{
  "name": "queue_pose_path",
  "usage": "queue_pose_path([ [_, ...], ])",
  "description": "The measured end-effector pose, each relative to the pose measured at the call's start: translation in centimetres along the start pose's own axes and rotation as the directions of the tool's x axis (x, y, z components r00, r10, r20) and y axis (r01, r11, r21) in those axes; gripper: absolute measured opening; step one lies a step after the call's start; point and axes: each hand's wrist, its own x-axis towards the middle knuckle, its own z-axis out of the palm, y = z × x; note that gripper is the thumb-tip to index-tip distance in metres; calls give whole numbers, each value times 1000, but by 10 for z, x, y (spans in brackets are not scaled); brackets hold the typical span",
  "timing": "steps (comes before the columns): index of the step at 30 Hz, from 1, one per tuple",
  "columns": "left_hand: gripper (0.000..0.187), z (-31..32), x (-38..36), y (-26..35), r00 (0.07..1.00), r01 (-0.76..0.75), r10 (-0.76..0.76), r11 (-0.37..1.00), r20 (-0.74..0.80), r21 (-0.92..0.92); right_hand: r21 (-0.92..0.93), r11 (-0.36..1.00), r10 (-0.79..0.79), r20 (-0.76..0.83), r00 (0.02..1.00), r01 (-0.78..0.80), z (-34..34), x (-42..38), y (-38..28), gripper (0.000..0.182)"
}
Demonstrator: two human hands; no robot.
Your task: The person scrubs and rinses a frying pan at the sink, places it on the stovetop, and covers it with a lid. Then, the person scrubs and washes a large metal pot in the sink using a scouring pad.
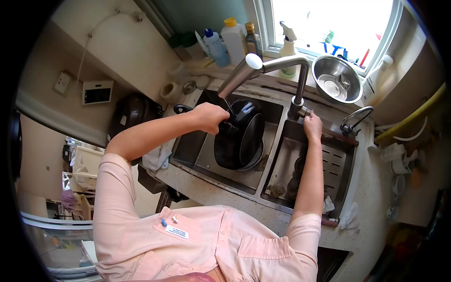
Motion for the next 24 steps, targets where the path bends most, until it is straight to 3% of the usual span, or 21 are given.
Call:
queue_pose_path([
  [8, 31, -2, -5, -6, 998, 53, -52, 998, 39, -35, 36, 999, -4, 17, 1000, 3, -3, -2, -3, 47],
  [11, 31, -10, -6, -11, 960, 223, -166, 941, 227, -253, 3, 1000, -16, 24, 1000, 16, -2, 1, 0, 47],
  [14, 26, 14, 7, -40, 955, 279, -177, 807, 239, -521, -13, 1000, -19, 42, 999, 20, -4, -2, -4, 47],
  [19, 25, -6, 22, -46, 872, 458, -224, 685, 435, -566, 11, 1000, -13, 48, 999, 12, -7, -3, -6, 46],
  [22, 20, -5, 38, -58, 839, 476, -193, 715, 510, -513, 392, 914, 59, 123, 991, -103, -1, 4, 21, 46],
  [24, 21, 1, 46, -63, 835, 500, -220, 687, 505, -527, 431, 891, 76, 168, 983, -142, 1, 11, 29, 46],
])
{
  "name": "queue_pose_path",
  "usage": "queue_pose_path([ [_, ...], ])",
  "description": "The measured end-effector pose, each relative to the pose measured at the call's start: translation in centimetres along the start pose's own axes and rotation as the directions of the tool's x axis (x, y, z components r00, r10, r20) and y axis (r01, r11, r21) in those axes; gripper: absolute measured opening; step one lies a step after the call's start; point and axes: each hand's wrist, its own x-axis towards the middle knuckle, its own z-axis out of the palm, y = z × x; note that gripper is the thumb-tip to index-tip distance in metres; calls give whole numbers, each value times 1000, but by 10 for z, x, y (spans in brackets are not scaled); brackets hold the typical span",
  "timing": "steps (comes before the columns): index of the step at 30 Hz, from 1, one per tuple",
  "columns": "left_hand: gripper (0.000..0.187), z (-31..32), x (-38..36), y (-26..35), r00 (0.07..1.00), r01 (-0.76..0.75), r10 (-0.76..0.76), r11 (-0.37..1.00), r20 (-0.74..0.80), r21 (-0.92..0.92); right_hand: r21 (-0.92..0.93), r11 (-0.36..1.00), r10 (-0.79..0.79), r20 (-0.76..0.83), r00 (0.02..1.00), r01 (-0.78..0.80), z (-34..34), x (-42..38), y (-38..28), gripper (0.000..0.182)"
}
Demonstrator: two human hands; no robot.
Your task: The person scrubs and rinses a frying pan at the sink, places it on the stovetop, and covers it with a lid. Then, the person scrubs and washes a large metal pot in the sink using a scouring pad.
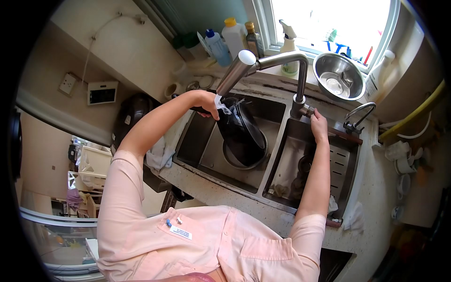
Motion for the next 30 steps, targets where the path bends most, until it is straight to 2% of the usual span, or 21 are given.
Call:
queue_pose_path([
  [7, 20, 5, -10, -10, 995, 2, -4, 1000, -103, -11, 3, 1000, 1, 18, 1000, -1, -1, -4, -3, 45],
  [13, 24, 4, -26, -30, 987, -19, 9, 998, -159, -62, -171, 982, -92, -89, 992, 76, 9, -8, -16, 41],
  [16, 23, 5, -29, -33, 982, -29, 8, 994, -188, -109, -335, 937, -144, -119, 982, 96, 15, -8, -22, 38],
  [19, 22, 3, -22, -41, 986, -32, 14, 993, -164, -110, -331, 939, -137, -118, 984, 91, 15, -10, -24, 41],
  [22, 23, 2, -14, -57, 990, -63, 41, 984, -137, -164, -510, 860, -147, -227, 963, 11, 17, -32, -53, 47],
  [23, 22, 3, -15, -62, 990, -75, 53, 982, -131, -173, -636, 764, -367, -282, 887, 114, 25, -43, -59, 50],
  [24, 21, 6, -15, -68, 991, -86, 65, 980, -121, -179, -753, 633, -569, -297, 767, 179, 34, -57, -63, 53],
  [26, 18, 16, -17, -84, 984, -118, 79, 959, -158, -259, -613, 666, -669, -239, 704, 426, 64, -93, -80, 44],
  [27, 17, 23, -20, -92, 982, -113, 61, 947, -176, -301, -441, 710, -660, -148, 737, 548, 82, -113, -84, 39],
  [28, 17, 32, -22, -102, 981, -118, 58, 934, -184, -337, -181, 811, -572, -44, 819, 557, 104, -136, -85, 36],
  [29, 16, 40, -26, -112, 980, -123, 54, 921, -193, -370, -141, 714, -690, 29, 723, 686, 129, -147, -70, 39],
  [30, 15, 48, -31, -119, 980, -113, 27, 893, -198, -435, -77, 776, -620, 86, 780, 626, 150, -162, -64, 41],
])
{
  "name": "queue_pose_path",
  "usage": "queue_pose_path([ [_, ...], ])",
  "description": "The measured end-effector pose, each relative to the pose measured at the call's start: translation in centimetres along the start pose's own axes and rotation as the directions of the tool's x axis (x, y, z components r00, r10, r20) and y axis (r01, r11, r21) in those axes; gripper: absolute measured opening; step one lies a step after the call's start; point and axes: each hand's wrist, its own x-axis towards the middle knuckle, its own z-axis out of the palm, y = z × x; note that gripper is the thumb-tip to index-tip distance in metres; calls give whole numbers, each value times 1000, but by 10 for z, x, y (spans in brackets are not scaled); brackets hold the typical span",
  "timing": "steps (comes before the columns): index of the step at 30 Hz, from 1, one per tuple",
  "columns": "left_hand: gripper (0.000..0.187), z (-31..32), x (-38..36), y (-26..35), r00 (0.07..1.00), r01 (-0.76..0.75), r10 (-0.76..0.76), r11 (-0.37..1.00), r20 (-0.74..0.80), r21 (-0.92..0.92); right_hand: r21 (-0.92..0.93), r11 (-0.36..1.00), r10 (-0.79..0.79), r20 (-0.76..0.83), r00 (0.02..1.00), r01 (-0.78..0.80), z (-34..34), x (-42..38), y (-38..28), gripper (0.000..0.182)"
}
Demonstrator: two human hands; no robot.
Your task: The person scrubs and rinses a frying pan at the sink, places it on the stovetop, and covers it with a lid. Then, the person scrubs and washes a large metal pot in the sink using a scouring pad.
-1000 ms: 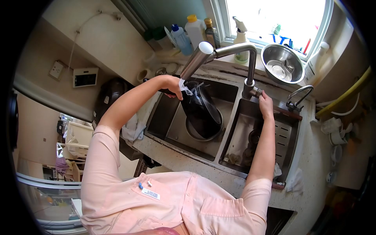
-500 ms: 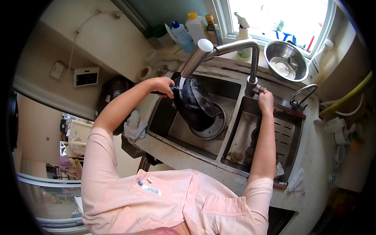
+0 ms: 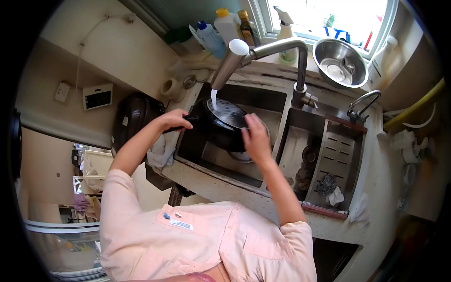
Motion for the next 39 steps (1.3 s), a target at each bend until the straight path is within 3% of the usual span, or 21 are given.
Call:
queue_pose_path([
  [1, 15, 6, -9, -10, 999, -6, 4, 999, -42, -47, 68, 994, 84, 73, 994, -89, 19, -15, -6, 43],
  [4, 15, 15, -25, -52, 999, -1, -5, 985, -35, -173, -9, 960, 279, 61, 958, -279, 60, -45, 5, 54],
  [5, 15, 19, -31, -61, 999, -1, -11, 974, -52, -226, 90, 895, 436, 32, 899, -438, 72, -48, 17, 58],
  [7, 13, 28, -44, -74, 998, 21, -40, 943, -52, -332, 283, 666, 712, 36, 701, -690, 84, -42, 21, 65],
  [8, 13, 34, -48, -82, 996, 9, -41, 935, -83, -354, 454, 168, 895, 302, 328, -875, 75, -34, 16, 74],
  [11, 13, 52, -64, -92, 979, -27, -53, 922, -195, -386, 498, -158, 763, 610, 215, -852, 85, -30, 56, 68],
  [12, 13, 58, -67, -97, 972, -45, -46, 928, -232, -370, 539, -235, 812, 567, 142, -809, 81, -19, 37, 57],
  [15, 15, 79, -69, -113, 953, -112, -12, 915, -303, -388, 703, -315, 846, 513, 147, -638, 109, -24, 57, 52],
  [16, 15, 84, -68, -119, 947, -139, 3, 905, -321, -402, 754, -260, 914, 393, 97, -603, 111, -20, 53, 38],
  [19, 15, 89, -62, -135, 959, -132, -17, 858, -284, -497, 799, -178, 924, 337, 182, -575, 122, -28, 66, 34],
  [20, 15, 88, -57, -142, 968, -116, -20, 850, -250, -514, 791, -155, 939, 304, 161, -592, 127, -29, 71, 36],
  [23, 14, 92, -50, -155, 945, -158, 29, 913, -327, -377, 790, -117, 958, 248, 141, -601, 135, -30, 77, 37],
  [26, 15, 105, -32, -187, 929, -201, 61, 911, -366, -359, 761, 9, 972, 145, 183, -649, 120, -8, 42, 34],
  [29, 13, 103, -31, -174, 941, -213, 51, 858, -335, -467, 781, 89, 925, 165, 342, -618, 124, 6, 47, 34],
  [30, 12, 103, -32, -168, 945, -204, 36, 842, -325, -499, 765, 25, 912, 247, 329, -644, 100, 23, 14, 37],
  [33, 10, 101, -34, -148, 951, -187, 6, 806, -308, -561, 553, 337, 812, 238, 533, -762, 96, 26, 38, 37],
  [34, 9, 102, -34, -144, 951, -182, -3, 803, -309, -568, 456, 585, 734, 54, 677, -671, 102, 27, 36, 37],
  [35, 9, 104, -35, -141, 952, -173, -15, 798, -306, -577, 164, 743, 655, 18, 755, -648, 97, 20, 35, 38],
  [36, 8, 106, -35, -137, 956, -156, -28, 794, -292, -587, -39, 857, 511, -59, 858, -513, 95, 14, 11, 41],
  [37, 8, 106, -36, -134, 959, -140, -41, 791, -280, -595, -29, 927, 370, -86, 925, -373, 98, 4, -14, 44],
  [39, 8, 106, -33, -132, 973, -96, -62, 766, -222, -636, -205, 967, 154, -4, 988, -152, 102, -8, -64, 45],
])
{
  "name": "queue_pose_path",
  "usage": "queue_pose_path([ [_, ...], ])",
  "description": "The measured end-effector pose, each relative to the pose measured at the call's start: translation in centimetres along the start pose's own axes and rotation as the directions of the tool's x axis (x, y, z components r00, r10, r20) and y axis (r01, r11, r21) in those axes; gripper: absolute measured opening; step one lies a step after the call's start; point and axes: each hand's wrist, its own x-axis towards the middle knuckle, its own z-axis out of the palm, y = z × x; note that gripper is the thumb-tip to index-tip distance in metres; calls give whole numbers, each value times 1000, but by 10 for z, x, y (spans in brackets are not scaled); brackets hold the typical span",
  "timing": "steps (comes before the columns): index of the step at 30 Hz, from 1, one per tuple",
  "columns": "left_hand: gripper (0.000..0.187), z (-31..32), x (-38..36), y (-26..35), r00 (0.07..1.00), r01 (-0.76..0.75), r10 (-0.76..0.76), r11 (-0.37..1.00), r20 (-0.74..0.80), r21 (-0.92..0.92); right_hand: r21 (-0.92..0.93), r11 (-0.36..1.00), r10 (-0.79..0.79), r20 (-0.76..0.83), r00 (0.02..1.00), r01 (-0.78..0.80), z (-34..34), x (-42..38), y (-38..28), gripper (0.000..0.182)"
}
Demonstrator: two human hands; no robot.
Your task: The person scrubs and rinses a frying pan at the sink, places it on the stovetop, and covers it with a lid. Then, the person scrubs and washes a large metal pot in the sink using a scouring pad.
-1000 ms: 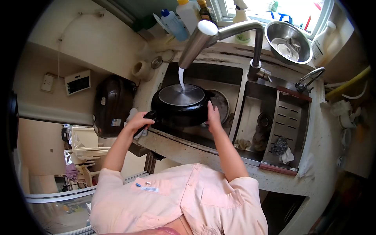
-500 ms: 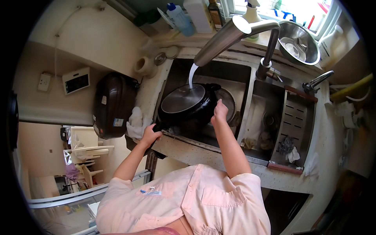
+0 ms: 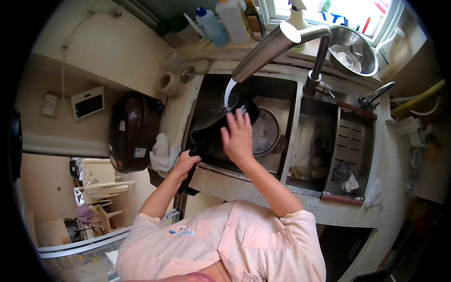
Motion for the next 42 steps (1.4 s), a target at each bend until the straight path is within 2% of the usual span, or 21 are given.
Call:
queue_pose_path([
  [2, 9, -2, 3, -1, 995, 77, -74, 995, 61, -57, -132, 989, -65, 37, 997, 69, -4, 9, -14, 44],
  [5, 10, 2, 7, 5, 968, 240, -208, 932, 141, -273, 28, 997, -75, 35, 997, 74, 6, 47, 14, 51],
  [6, 9, 1, 10, 7, 964, 258, -224, 922, 145, -289, 121, 993, -5, -55, 998, 11, 34, 58, 41, 56],
  [8, 9, -2, 17, 7, 954, 295, -256, 898, 158, -327, 250, 898, 383, -41, 923, -362, 30, 76, 44, 52],
  [11, 10, -3, 17, 11, 966, 254, -224, 919, 132, -301, 668, 390, 509, 417, 753, -634, 44, 78, 66, 41],
  [14, 11, -2, 5, 12, 985, 165, -155, 972, 72, -169, 696, -37, 468, 646, 603, -717, 23, 65, 50, 30],
  [18, 14, 6, -22, 4, 999, -40, 40, 996, -7, 76, 573, -220, 598, 719, 355, -790, -3, 32, 67, 33],
  [20, 18, 9, -34, 3, 989, -124, 141, 946, -36, 298, 538, -202, 590, 734, 337, -818, 14, 10, 122, 45],
  [22, 21, 8, -39, -1, 962, -201, 271, 759, -20, 619, 362, -170, 636, 751, 179, -916, -9, 9, 114, 62],
  [23, 25, 8, -38, -4, 938, -229, 346, 649, -13, 726, 343, -170, 628, 760, 167, -924, -16, 7, 103, 72],
  [26, 25, 9, -41, 3, 895, -310, 443, 528, 54, 791, 396, -142, 467, 835, 292, -907, 11, -24, 143, 74],
  [28, 25, 12, -46, 21, 873, -328, 483, 475, 70, 816, 486, -33, 625, 692, 361, -874, 22, -34, 145, 74],
  [30, 26, 10, -42, 30, 859, -339, 504, 425, 92, 839, 303, 526, 719, 341, 606, -795, 13, -26, 103, 67],
  [31, 28, 8, -39, 34, 857, -343, 505, 402, 107, 849, 178, 810, 526, 201, 827, -558, 10, -22, 81, 58],
  [32, 30, 6, -37, 36, 854, -348, 506, 375, 125, 859, 208, 902, 354, 143, 924, -378, 7, -19, 52, 56],
  [34, 28, 4, -31, 41, 851, -374, 495, 336, 176, 864, 360, 921, 66, 229, 971, -148, 5, -11, 8, 56],
  [36, 26, 4, -27, 46, 839, -403, 494, 283, 227, 871, 343, 938, -135, 255, 957, 41, 10, 8, -12, 50],
  [38, 24, 3, -30, 52, 824, -424, 496, 219, 274, 879, 167, 981, -117, 129, 985, 95, 39, 42, 31, 47],
  [40, 24, 2, -30, 61, 797, -449, 514, 154, 317, 880, 174, 960, 233, -51, 971, -221, 61, 70, 63, 44],
  [41, 24, 1, -28, 67, 782, -461, 522, 119, 340, 879, 131, 952, 289, -78, 954, -277, 81, 70, 76, 43],
  [42, 24, -1, -26, 73, 771, -467, 523, 77, 363, 881, -327, 944, -73, -44, 996, 55, 87, 62, 79, 43],
])
